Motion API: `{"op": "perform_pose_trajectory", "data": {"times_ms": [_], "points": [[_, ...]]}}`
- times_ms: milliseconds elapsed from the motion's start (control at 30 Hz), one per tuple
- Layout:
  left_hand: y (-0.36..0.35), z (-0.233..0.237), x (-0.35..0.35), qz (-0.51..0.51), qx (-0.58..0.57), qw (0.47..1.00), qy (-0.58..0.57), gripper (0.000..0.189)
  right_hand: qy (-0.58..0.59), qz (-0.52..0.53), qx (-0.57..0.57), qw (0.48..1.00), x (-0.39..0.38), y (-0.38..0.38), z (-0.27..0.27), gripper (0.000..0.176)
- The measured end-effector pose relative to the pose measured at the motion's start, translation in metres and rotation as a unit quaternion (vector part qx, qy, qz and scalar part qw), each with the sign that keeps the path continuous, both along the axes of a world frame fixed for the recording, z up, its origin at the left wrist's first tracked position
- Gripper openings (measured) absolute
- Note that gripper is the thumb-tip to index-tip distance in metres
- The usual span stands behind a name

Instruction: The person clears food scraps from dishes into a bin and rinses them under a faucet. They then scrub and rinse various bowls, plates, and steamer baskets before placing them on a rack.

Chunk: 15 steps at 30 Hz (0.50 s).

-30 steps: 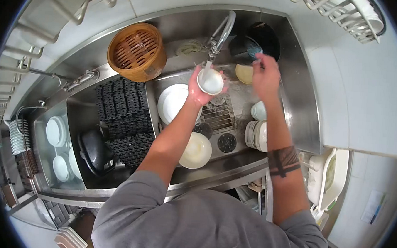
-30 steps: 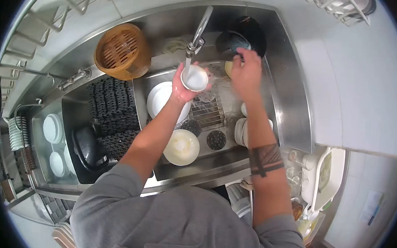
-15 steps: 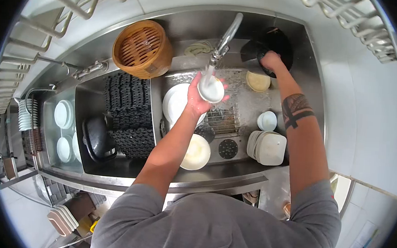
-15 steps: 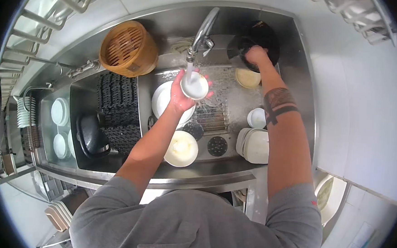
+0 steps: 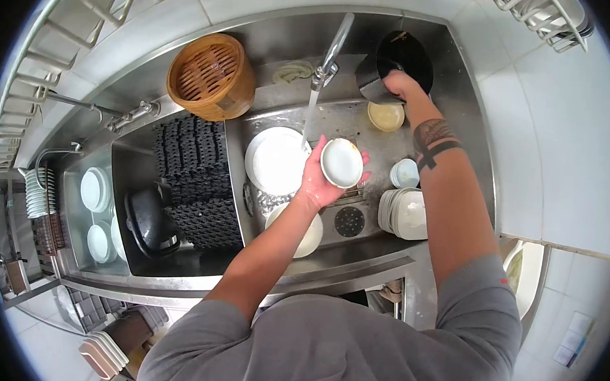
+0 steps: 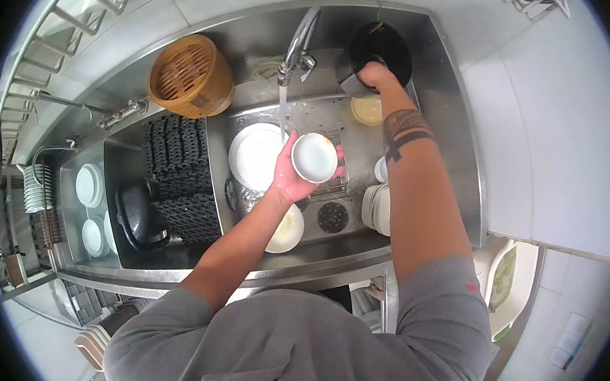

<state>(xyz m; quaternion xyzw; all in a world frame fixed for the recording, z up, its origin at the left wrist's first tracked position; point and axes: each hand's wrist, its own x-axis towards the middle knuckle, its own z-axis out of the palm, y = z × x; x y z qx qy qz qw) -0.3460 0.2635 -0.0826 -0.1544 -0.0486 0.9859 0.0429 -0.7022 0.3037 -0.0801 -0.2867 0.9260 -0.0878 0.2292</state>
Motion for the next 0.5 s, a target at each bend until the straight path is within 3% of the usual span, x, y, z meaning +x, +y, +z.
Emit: {"op": "perform_pose_trajectory", "data": {"times_ms": [67, 100, 133, 200, 267, 300, 333, 400, 467, 500], "points": [[-0.009, -0.002, 0.010, -0.006, -0.018, 0.999, -0.036, 0.056, 0.002, -0.084, -0.003, 0.996, 0.006, -0.002, 0.020, 0.051], [-0.012, -0.003, 0.015, -0.006, -0.014, 0.999, -0.035, 0.056, 0.076, 0.003, 0.046, 0.996, 0.025, 0.001, 0.053, 0.045], [-0.017, -0.003, 0.017, -0.005, -0.020, 0.999, -0.031, 0.056, 0.081, 0.005, 0.049, 0.995, 0.042, 0.008, 0.079, 0.045], [-0.022, -0.003, 0.018, -0.001, -0.025, 1.000, -0.017, 0.056, 0.166, -0.079, -0.130, 0.974, 0.077, 0.023, 0.118, 0.048], [-0.021, -0.006, 0.016, 0.000, -0.026, 0.999, -0.019, 0.050, 0.189, -0.030, -0.301, 0.934, 0.099, 0.047, 0.121, 0.035], [-0.020, -0.003, 0.013, -0.001, -0.024, 1.000, -0.010, 0.050, 0.113, -0.018, -0.365, 0.924, 0.125, 0.057, 0.122, 0.032], [-0.016, -0.001, 0.010, -0.005, -0.019, 1.000, -0.010, 0.051, 0.035, -0.008, -0.423, 0.905, 0.159, 0.066, 0.120, 0.030], [-0.005, 0.000, 0.003, -0.017, -0.010, 1.000, -0.008, 0.051, 0.087, -0.081, -0.329, 0.937, 0.225, 0.068, 0.091, 0.037], [0.007, -0.007, -0.008, -0.019, -0.019, 1.000, -0.006, 0.055, 0.135, -0.047, -0.394, 0.908, 0.265, 0.064, 0.015, 0.046], [0.013, -0.022, -0.017, -0.016, -0.011, 0.998, 0.056, 0.057, 0.120, -0.051, -0.383, 0.915, 0.287, 0.055, -0.011, 0.047]]}}
